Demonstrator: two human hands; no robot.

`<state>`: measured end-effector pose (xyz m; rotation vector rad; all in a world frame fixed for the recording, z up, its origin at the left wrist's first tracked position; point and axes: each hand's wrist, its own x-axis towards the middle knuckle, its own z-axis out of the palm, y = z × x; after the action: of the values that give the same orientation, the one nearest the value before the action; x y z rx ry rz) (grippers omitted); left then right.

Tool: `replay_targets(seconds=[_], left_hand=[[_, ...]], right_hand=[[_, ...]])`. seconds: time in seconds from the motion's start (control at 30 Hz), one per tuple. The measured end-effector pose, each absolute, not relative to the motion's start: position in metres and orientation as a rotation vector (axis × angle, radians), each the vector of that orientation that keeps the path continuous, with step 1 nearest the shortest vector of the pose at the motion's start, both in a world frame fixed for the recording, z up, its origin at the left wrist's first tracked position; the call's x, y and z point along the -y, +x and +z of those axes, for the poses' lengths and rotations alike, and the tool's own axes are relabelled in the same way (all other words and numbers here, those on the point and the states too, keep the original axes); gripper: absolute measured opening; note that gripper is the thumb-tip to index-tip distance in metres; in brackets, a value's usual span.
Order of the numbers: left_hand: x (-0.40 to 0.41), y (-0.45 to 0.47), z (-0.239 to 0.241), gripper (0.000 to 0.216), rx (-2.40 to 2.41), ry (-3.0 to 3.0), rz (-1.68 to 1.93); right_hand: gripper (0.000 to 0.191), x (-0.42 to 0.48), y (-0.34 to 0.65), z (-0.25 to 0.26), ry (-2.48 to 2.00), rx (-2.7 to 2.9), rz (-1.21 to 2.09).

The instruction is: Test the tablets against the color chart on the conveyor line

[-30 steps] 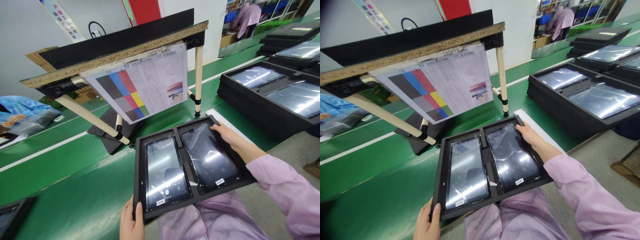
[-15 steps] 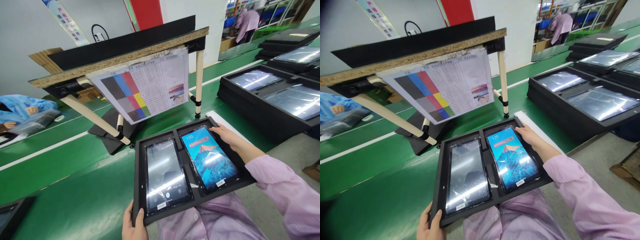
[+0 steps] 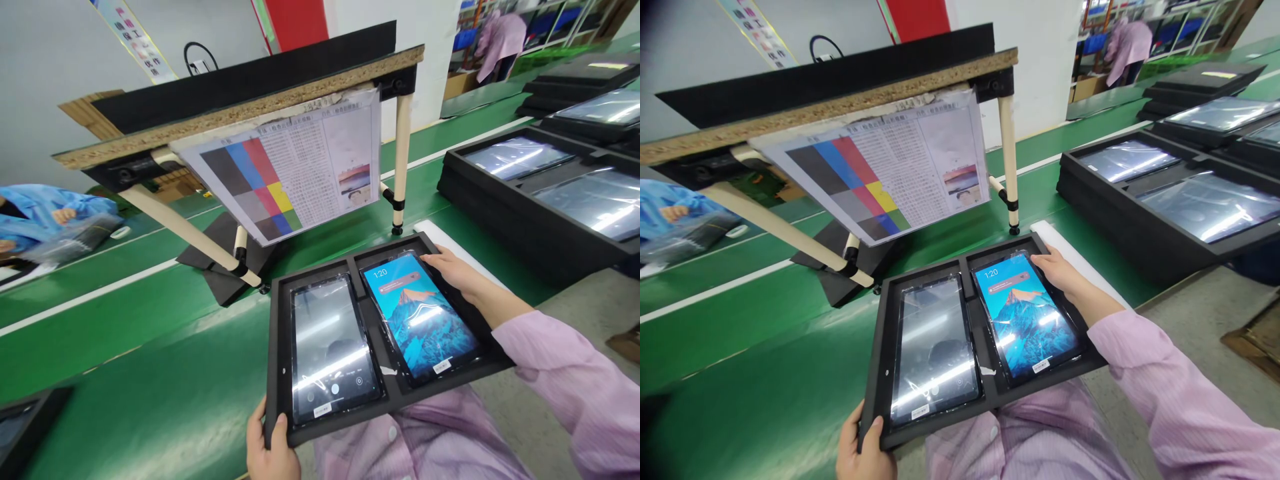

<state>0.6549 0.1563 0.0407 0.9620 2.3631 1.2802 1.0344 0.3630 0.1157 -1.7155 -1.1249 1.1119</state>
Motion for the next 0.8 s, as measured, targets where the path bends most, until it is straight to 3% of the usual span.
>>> replay_targets(seconds=[0.8], left_hand=[[-0.162, 0.666, 0.054, 0.051, -2.358, 0.786, 1.353]], right_hand=[[0.053, -0.360, 1.030, 0.137, -1.800, 1.008, 1.228]])
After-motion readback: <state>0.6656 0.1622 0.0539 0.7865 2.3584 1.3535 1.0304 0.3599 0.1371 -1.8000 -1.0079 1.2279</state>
